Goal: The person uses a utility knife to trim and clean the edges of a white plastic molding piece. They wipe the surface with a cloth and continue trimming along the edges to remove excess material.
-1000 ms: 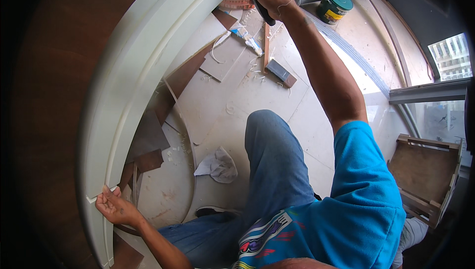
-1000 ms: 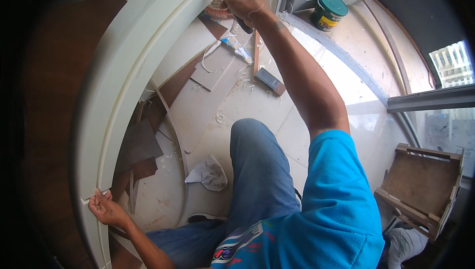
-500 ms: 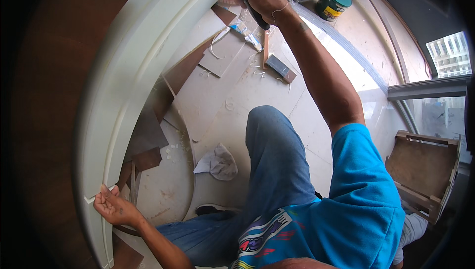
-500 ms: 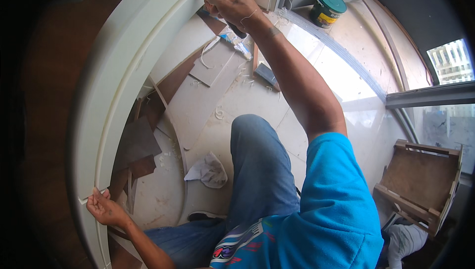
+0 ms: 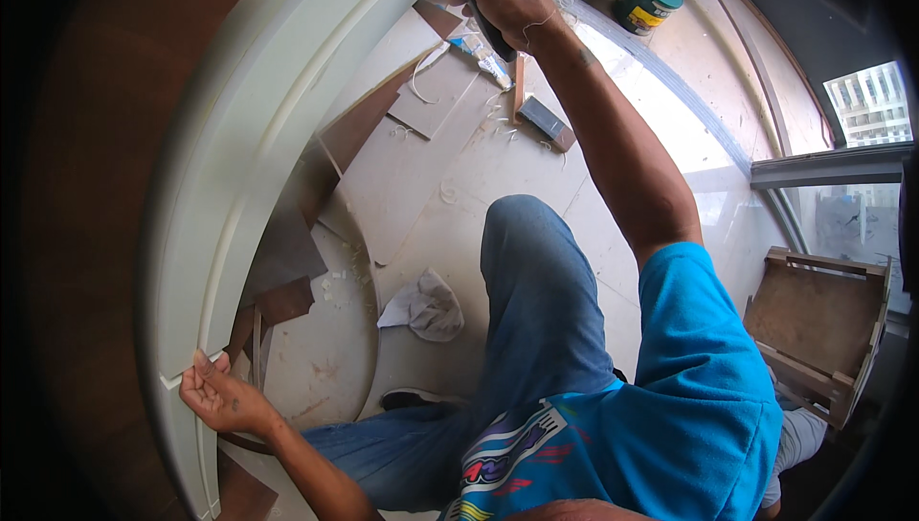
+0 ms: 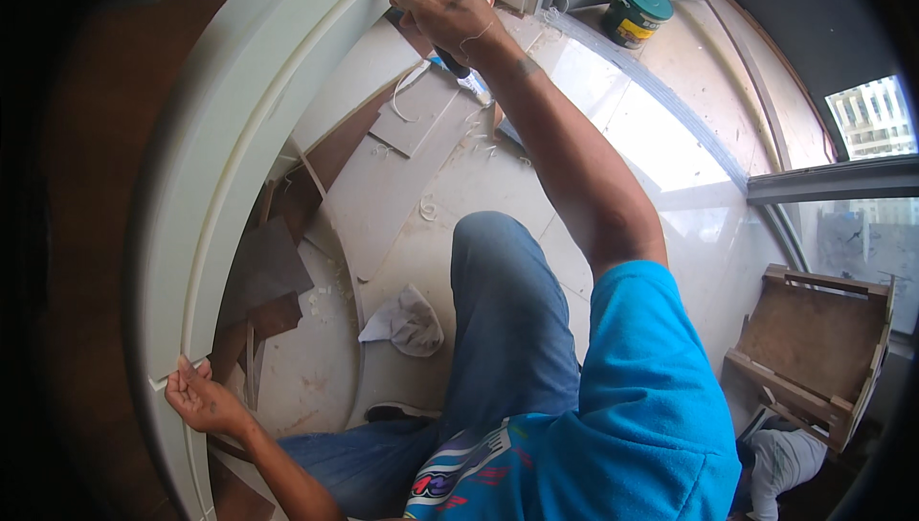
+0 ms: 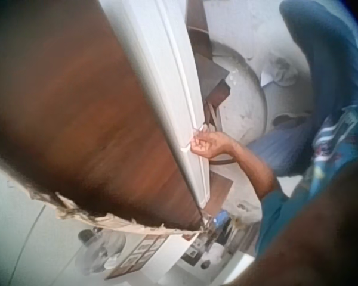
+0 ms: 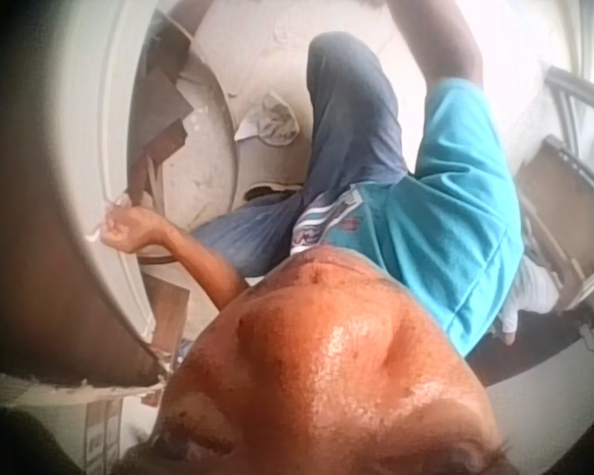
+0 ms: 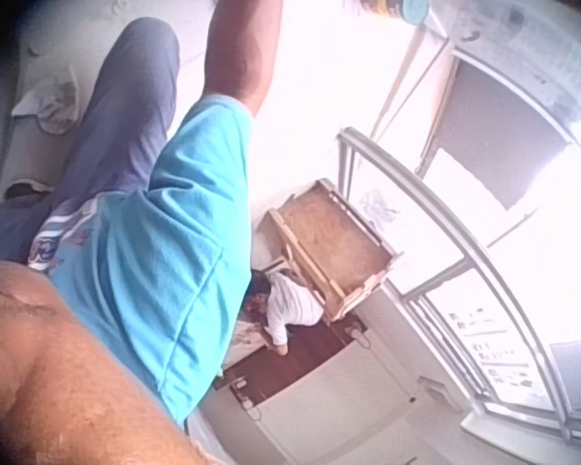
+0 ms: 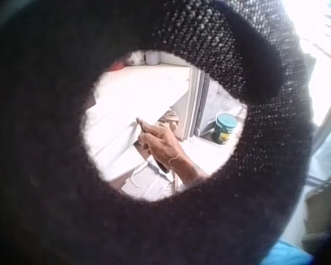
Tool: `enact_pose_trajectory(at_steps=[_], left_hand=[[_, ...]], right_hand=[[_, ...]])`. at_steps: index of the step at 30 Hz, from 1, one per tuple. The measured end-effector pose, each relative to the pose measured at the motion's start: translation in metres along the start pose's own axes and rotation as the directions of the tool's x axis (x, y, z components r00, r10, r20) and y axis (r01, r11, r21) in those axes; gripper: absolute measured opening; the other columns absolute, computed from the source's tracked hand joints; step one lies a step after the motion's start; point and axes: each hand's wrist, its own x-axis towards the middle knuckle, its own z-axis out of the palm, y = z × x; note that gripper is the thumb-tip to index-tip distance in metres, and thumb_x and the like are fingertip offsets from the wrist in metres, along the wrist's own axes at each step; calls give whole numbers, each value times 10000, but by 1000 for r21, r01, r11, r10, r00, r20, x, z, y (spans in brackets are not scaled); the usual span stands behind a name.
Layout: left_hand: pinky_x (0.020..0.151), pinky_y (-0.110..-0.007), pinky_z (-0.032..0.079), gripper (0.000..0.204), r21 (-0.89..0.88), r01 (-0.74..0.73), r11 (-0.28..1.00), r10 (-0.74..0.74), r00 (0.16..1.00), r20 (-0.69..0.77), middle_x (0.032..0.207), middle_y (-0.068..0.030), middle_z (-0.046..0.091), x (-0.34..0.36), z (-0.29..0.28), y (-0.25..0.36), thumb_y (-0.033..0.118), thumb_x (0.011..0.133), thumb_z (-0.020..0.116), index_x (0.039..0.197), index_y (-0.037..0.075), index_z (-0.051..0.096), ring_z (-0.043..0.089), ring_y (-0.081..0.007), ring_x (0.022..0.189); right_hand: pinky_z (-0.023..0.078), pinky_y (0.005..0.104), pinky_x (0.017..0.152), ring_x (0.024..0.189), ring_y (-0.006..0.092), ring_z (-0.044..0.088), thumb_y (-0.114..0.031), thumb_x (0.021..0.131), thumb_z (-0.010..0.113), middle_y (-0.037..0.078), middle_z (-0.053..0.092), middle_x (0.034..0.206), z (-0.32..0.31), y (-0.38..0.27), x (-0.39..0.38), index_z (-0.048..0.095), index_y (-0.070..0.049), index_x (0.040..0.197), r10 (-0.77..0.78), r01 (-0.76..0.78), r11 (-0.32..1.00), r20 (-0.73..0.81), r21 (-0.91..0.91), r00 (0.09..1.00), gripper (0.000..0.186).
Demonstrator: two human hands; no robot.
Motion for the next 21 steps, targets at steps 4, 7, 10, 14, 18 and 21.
enact_pose_trajectory(at_steps=[4,7,10,14,18,21], left_hand=[[688,-254,614,291,1,9,1000,-9,1000,-3,906,-176,704,-1,0,4,184,1048,697,1070,-87,594,700,-167,737],[685,-253,617,289,-1,13,1000,-13,1000,-4,908,-178,705,-1,0,3,183,1048,697,1073,-86,594,699,-165,738],[686,-255,620,290,8,25,1000,-25,1000,-4,911,-177,706,-1,0,5,183,1047,698,1076,-87,594,698,-163,740],[691,-257,624,302,-2,31,1000,-31,999,12,906,-174,705,0,-2,4,192,1048,697,1083,-92,600,696,-162,746],[695,-257,627,316,-15,37,999,-37,999,14,892,-168,701,-1,-2,6,206,1050,694,1085,-96,609,694,-162,750],[694,-257,627,317,-4,26,1000,-26,1000,18,885,-167,699,0,-2,6,211,1050,694,1075,-95,612,692,-160,747]], right_hand=[[498,253,638,720,93,585,-119,1018,569,-17,596,826,-4,6,7,714,38,1168,32,-35,999,107,24,994,261],[475,249,622,719,85,574,-121,1029,561,-19,589,815,2,3,3,702,14,1048,15,-22,997,94,79,995,196],[469,253,611,712,84,570,-123,1037,557,-15,590,800,8,-1,0,688,3,1009,3,-11,993,71,116,997,184],[470,257,603,695,86,567,-124,1041,568,-14,578,774,7,8,0,686,9,1023,-31,10,987,130,160,991,178],[482,261,609,693,98,577,-142,1031,608,5,627,801,13,14,-2,720,37,1117,-28,-6,975,150,221,988,228],[553,265,758,793,102,645,-179,1001,626,12,691,901,22,-2,-18,624,-37,1458,-7,6,1000,45,22,999,479]])
